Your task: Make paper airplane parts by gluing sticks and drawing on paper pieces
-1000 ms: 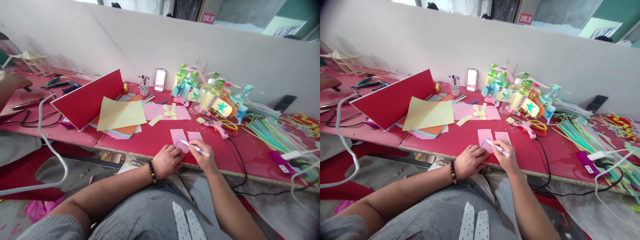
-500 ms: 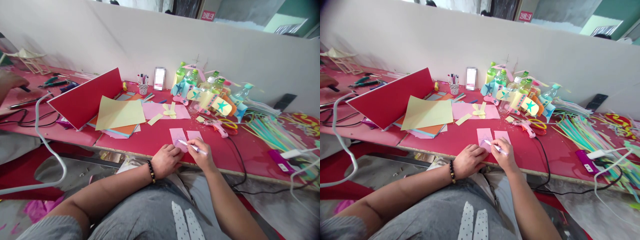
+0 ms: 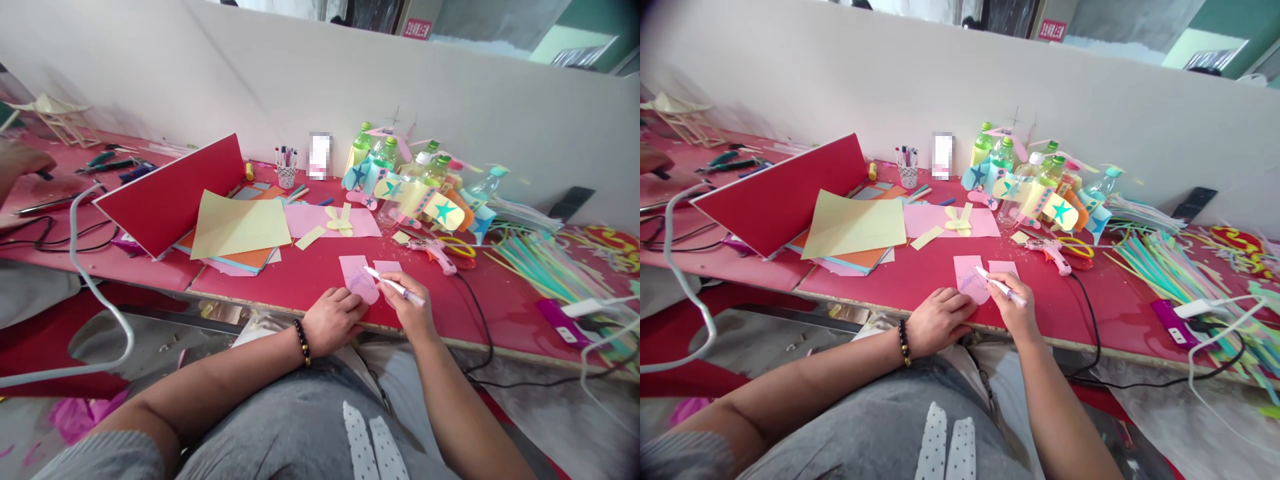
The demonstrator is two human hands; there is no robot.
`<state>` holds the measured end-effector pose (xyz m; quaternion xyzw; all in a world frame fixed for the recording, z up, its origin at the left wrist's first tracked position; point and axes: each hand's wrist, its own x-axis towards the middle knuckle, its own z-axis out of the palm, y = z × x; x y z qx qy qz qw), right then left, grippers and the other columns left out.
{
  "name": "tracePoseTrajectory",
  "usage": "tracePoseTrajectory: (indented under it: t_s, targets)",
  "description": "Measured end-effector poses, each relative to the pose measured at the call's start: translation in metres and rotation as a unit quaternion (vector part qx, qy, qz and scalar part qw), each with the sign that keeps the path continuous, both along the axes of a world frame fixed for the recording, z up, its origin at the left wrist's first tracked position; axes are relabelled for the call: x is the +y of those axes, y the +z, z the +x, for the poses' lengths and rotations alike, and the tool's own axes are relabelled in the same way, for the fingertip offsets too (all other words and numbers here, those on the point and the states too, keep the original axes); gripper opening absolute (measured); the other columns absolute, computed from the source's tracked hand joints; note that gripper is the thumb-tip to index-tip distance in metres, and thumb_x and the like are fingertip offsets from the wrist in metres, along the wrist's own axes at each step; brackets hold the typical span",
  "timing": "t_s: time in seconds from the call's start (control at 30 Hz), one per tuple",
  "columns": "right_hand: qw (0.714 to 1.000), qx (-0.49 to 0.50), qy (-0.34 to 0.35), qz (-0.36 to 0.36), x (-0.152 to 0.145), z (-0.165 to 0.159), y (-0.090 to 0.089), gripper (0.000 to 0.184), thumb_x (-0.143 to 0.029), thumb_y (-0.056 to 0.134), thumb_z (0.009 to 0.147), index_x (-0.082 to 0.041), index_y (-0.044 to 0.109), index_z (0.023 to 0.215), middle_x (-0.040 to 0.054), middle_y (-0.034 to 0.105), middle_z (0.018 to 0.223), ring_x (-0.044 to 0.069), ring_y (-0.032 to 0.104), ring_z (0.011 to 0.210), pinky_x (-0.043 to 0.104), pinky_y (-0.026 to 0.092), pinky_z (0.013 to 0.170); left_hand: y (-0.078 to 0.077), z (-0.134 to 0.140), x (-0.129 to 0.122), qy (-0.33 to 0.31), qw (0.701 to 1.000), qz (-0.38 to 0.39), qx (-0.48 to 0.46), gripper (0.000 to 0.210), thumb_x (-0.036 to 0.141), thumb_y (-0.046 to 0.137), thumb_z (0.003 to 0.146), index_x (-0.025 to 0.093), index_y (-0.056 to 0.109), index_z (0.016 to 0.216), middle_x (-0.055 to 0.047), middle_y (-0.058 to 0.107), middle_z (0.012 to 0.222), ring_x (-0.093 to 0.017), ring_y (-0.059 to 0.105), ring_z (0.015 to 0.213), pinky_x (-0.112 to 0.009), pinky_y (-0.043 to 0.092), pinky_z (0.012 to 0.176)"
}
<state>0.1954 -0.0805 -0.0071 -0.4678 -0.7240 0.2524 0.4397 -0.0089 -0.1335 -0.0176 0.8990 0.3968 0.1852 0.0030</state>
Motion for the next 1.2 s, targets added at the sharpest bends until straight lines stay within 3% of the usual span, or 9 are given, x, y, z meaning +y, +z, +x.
tracePoseTrajectory:
  t_s: [0.23,0.4,0.57,1.2]
  targets:
    - [1.000,-0.003,-0.004,-0.008,0.0017,-0.0052,-0.0021,0.014,-0.034,0.055,0.090,-0.021,0.060,0.088,0.0018,0.072,0.067,0.018,0.068,0.060,0.027,0.052,0.058,-0.0015,0.0000,0.0001,-0.001,1.000,-0.006,-0.005,0.040,0.042,0.052,0.095,0.018,0.053,0.126,-0.008,0.060,0.116,-0.023,0.049,0.106,-0.039,0.041,0.092]
    - [0.999,-0.050,0.003,0.013,0.0035,-0.0065,-0.0018,0.015,-0.035,0.058,0.088,-0.022,0.064,0.083,0.0028,0.073,0.072,0.019,0.069,0.066,0.028,0.051,0.061,-0.0024,0.0008,0.0001,0.000,1.000,-0.006,-0.001,0.040,0.043,0.051,0.096,0.018,0.054,0.127,-0.009,0.061,0.116,-0.023,0.051,0.104,-0.039,0.041,0.090]
    - [0.995,-0.073,-0.049,0.048,0.0051,-0.0050,-0.0045,0.016,-0.033,0.056,0.088,-0.021,0.065,0.083,0.0044,0.071,0.073,0.020,0.066,0.068,0.030,0.049,0.063,-0.0017,0.0007,0.0003,0.000,1.000,-0.005,0.003,0.040,0.041,0.055,0.094,0.018,0.053,0.127,-0.008,0.060,0.117,-0.023,0.051,0.105,-0.038,0.041,0.091]
    - [0.993,-0.093,-0.045,0.059,0.0026,-0.0040,-0.0044,0.013,-0.031,0.058,0.088,-0.022,0.065,0.081,0.0031,0.071,0.073,0.019,0.065,0.066,0.028,0.048,0.060,-0.0012,0.0001,0.0001,-0.003,1.000,-0.005,-0.001,0.039,0.043,0.050,0.096,0.017,0.054,0.125,-0.009,0.061,0.116,-0.023,0.051,0.104,-0.039,0.041,0.089]
